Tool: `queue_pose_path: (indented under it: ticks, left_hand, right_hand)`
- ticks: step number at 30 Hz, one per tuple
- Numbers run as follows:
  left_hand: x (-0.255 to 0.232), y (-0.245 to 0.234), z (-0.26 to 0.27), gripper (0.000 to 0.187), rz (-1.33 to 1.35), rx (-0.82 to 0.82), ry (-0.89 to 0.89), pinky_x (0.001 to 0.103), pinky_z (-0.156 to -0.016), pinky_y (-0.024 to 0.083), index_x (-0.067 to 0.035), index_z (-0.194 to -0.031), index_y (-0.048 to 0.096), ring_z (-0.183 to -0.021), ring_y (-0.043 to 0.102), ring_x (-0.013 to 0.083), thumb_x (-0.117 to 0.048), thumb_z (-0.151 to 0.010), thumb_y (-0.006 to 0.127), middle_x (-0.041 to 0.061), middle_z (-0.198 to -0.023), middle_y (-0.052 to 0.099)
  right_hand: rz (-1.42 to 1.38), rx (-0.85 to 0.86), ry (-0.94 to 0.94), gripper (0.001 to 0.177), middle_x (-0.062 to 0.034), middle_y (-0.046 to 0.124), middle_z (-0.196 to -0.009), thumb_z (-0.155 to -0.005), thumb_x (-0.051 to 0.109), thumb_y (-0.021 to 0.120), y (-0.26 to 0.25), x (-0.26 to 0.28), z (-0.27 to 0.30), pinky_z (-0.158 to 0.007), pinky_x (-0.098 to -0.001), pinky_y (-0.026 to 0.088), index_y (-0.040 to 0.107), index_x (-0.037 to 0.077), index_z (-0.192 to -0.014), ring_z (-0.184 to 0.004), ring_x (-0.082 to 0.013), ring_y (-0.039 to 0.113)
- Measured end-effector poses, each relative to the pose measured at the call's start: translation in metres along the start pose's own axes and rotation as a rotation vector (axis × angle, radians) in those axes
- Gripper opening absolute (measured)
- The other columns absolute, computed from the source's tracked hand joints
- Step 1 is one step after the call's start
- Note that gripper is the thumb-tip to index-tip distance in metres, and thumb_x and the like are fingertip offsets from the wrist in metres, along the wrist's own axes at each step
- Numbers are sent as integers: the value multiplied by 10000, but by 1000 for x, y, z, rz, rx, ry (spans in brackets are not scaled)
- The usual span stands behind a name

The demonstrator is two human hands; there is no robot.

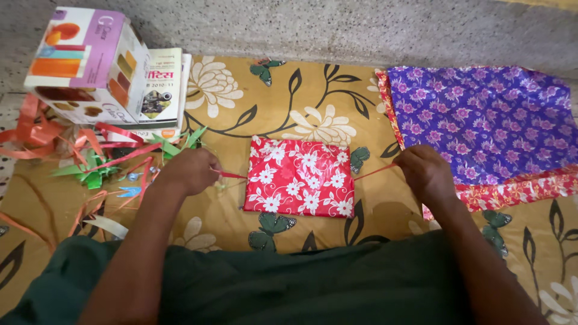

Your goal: The person ties a pink ribbon around a red floral-wrapped gift and then attaches a green paper bow to the center. The person adjusts the ribbon and bow loops by hand to complete the decoration.

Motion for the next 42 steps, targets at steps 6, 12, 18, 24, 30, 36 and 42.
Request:
queue_pose_path:
  ticks: [6,12,18,24,30,36,42]
  left_hand:
    - [-40,-41,11,172,-250,-48,-53,461,-886,575,-206,-948,826,-987,718,294,-292,-848,716,91,-1009,777]
    - [-89,-74,17,123,-384,-112,51,465,-859,575,-214,-923,807,-971,722,317,-264,-819,766,100,-996,762]
    - [-139,-66,5,107,-250,-195,297,487,-800,569,-175,-896,801,-903,711,356,-162,-796,764,158,-949,736]
    - [-168,-41,-6,184,-222,-123,444,464,-818,576,-159,-940,788,-940,718,347,-115,-763,759,164,-974,739]
    - [-135,-28,21,99,53,-845,388,516,-774,493,-113,-938,679,-912,670,362,-66,-853,699,121,-927,699]
    - [-140,91,48,262,144,-308,325,472,-989,519,-147,-1224,638,-1136,651,322,-178,-973,569,134,-1170,683]
    - [-152,122,32,627,-177,-2,276,647,-1189,128,-246,-1556,356,-1520,173,392,-452,-990,530,191,-1645,216]
  right_hand:
    - [-75,10,-204,92,-111,689,-966,-834,6,681,-6,16,-36,-776,-425,552,686,61,-908,-903,-341,675]
    - [-151,238,41,108,-125,655,-889,-816,11,717,13,36,-80,-730,-419,538,708,82,-897,-848,-334,664]
    - [-580,386,227,389,-109,673,-1065,-738,-82,626,75,75,-109,-807,-345,571,713,75,-1084,-991,-209,675]
    - [-1036,528,338,408,-61,680,-1128,-807,-18,743,146,133,-101,-912,-295,559,606,46,-1186,-1070,-138,637]
    - [-875,483,461,111,-87,742,-887,-947,39,706,167,126,-93,-743,-337,549,757,3,-1039,-783,-166,647]
    - [-994,408,348,97,-48,756,-892,-889,36,709,156,119,-98,-821,-301,572,755,14,-972,-862,-135,699]
    - [-692,421,436,124,-76,788,-891,-899,140,717,119,126,-104,-800,-296,578,763,41,-959,-834,-134,740]
Point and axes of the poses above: each hand's wrist, its own z-axis away from the middle knuckle, its own y-axis out of the palm, x = y × z, the point moved 3 cm from there along -z, towards the middle knuckle
